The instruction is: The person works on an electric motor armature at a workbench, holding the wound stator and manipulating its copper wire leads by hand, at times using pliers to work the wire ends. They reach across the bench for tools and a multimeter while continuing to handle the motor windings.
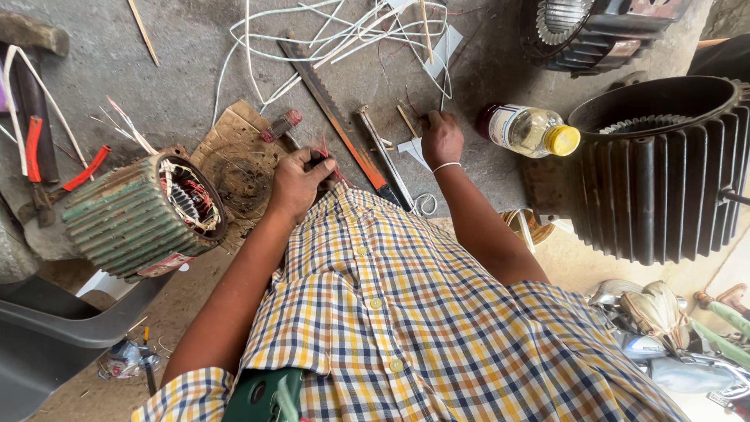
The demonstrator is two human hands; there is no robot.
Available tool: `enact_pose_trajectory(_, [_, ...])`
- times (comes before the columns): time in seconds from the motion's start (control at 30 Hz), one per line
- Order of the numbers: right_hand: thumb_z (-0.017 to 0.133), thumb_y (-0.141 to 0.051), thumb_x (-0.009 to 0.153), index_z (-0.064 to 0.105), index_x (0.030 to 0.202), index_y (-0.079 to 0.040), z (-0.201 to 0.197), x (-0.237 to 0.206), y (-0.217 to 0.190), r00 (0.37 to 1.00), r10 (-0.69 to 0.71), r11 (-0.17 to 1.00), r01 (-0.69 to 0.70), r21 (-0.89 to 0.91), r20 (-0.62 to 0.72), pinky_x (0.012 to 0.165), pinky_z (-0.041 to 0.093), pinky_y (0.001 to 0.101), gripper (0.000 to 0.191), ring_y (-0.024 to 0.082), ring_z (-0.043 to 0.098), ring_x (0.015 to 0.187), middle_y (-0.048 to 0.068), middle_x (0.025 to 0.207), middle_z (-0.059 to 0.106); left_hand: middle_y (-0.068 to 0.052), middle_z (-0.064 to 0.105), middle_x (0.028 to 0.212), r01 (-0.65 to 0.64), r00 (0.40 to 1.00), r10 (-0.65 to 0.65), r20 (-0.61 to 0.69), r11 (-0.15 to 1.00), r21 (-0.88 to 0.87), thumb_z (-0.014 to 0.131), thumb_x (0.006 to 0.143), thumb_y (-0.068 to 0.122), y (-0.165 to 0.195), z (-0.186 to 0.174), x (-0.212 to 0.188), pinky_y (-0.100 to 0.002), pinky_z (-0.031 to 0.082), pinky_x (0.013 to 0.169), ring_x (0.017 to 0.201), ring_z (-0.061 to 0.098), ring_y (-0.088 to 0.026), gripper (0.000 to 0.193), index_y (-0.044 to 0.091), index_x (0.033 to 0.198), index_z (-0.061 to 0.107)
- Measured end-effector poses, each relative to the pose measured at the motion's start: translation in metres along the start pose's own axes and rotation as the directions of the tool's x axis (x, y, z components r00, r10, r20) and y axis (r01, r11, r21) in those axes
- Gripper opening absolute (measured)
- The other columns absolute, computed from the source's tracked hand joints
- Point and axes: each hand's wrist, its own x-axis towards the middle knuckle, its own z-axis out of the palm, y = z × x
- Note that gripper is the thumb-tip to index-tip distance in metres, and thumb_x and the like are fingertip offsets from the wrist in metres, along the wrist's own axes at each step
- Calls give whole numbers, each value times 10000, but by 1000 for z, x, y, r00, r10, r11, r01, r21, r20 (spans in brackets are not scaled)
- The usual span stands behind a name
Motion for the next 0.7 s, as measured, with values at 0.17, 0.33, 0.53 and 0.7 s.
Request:
enact_pose_trajectory(0.17, [705,-206,920,663,921,-125,3,-27,-9,997,79,996,-80,33,25,809,525,475,91,348,643,983,111,962,681,-56,727,825,-42,998,44,43,998,-53,746,929,109,-7,-3,-25,-250,581,599,675,684,-97,120,6,975,707])
enact_pose_trajectory(0.33, [674,-119,926,630,974,-65,-11,-50,-5,997,-83,993,82,-84,-1,832,522,501,85,368,627,991,149,986,666,-72,734,808,-55,998,54,34,998,37,757,927,116,-11,3,-53,-252,564,584,643,662,-103,136,-3,975,711])
enact_pose_trajectory(0.53, [768,-211,870,766,902,-103,-34,-65,-17,983,183,944,-175,279,-2,769,540,467,113,351,682,841,143,939,688,-65,729,795,-47,998,48,31,998,-30,756,924,113,-17,-4,-82,-250,566,583,634,658,-96,137,-3,975,704])
enact_pose_trajectory(0.7, [767,-219,889,796,938,-120,-29,-69,-37,994,98,958,-80,274,-53,788,534,475,114,365,673,878,121,952,707,-60,720,786,-37,999,38,35,998,-40,754,921,109,-26,-11,-91,-253,556,578,619,652,-99,132,3,979,702])
